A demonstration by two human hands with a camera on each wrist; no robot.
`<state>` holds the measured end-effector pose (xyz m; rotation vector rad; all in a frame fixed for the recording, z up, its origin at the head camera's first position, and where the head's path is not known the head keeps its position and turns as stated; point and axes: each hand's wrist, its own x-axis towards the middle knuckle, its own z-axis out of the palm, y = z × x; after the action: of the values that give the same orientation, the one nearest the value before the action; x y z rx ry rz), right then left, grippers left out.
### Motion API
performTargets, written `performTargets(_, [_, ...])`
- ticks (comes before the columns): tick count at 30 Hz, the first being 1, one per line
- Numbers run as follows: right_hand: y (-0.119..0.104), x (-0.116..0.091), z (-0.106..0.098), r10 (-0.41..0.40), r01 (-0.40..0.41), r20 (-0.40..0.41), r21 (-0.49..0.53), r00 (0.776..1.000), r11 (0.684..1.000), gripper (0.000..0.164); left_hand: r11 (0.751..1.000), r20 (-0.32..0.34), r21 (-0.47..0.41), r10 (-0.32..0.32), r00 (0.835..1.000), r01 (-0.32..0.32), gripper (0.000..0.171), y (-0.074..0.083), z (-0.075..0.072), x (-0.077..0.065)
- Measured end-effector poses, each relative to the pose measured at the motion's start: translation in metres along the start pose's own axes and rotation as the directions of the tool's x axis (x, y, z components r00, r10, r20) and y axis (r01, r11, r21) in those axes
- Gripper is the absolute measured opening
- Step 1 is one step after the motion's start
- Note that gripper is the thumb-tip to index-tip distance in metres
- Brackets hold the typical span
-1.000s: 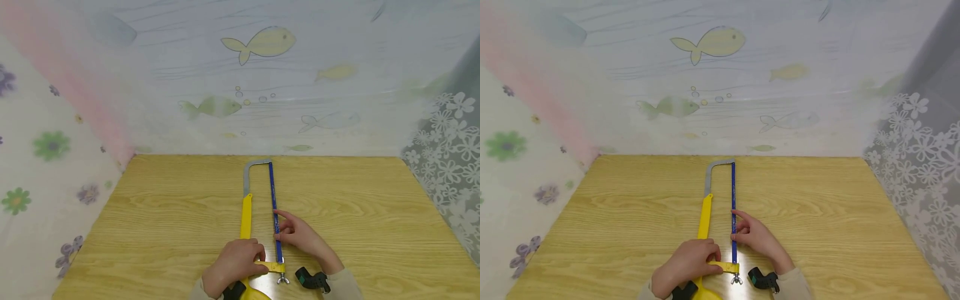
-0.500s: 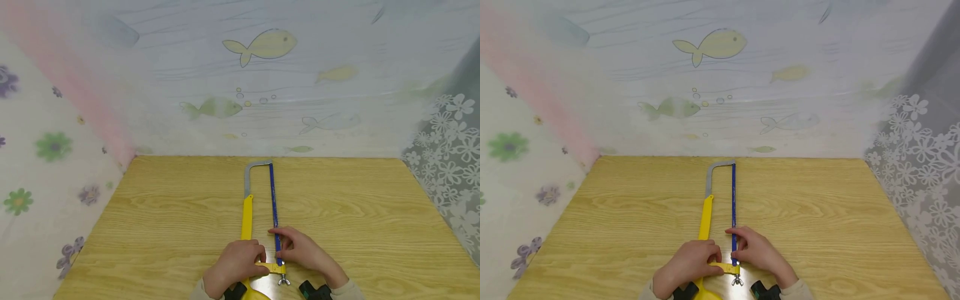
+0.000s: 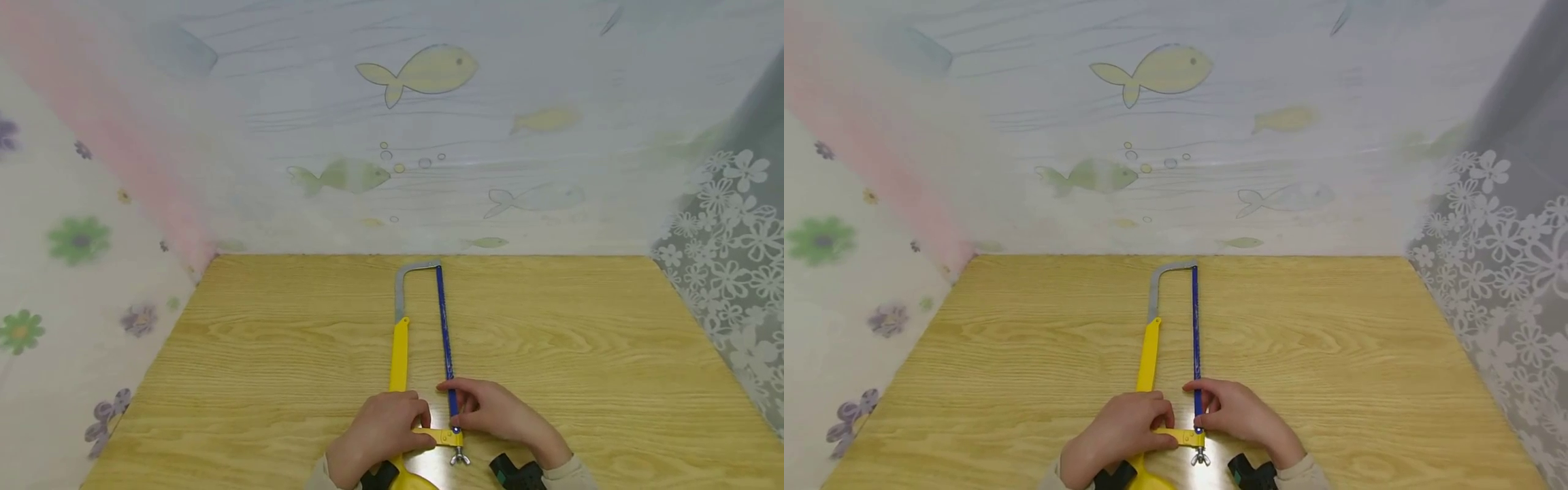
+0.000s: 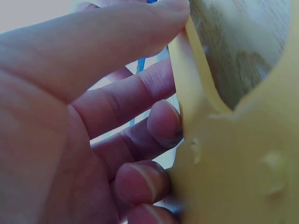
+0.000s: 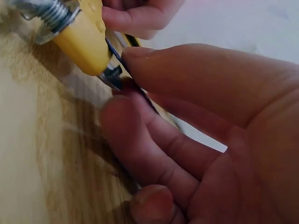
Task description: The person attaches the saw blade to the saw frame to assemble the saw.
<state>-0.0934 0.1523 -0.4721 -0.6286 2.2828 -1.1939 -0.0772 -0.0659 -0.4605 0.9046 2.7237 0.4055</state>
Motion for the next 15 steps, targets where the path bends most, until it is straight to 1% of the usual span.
performTargets(4, [0.0007, -0.0010, -0.0009, 0.011, -0.011, 0.000, 0.023, 1.000, 1.000, 0.042, 1.000, 0.005, 0.003, 0.006, 1.000, -0.006, 0.021, 0.0004, -0.0003, -0.0001])
performTargets(8, [0.0008, -0.0009, 0.0001, 0.010, -0.010, 0.001, 0.051, 1.000, 0.999, 0.038, 1.000, 0.017, 0.003, -0.001, 1.000, 0.001, 0.021, 0.0002, -0.0003, -0.0001])
performTargets(12, [0.0001, -0.0002, 0.0003, 0.007, -0.007, 0.002, 0.055, 1.000, 0.998, 0.035, 1.000, 0.020, 0.006, -0.005, 1.000, 0.005, 0.021, 0.0000, -0.0006, 0.0004])
performTargets(15, [-0.0010, 0.0002, -0.0005, 0.011, -0.011, 0.005, 0.045, 1.000, 0.999, 0.033, 1.000, 0.008, 0.012, -0.001, 1.000, 0.001, 0.022, 0.0002, -0.0010, 0.0006])
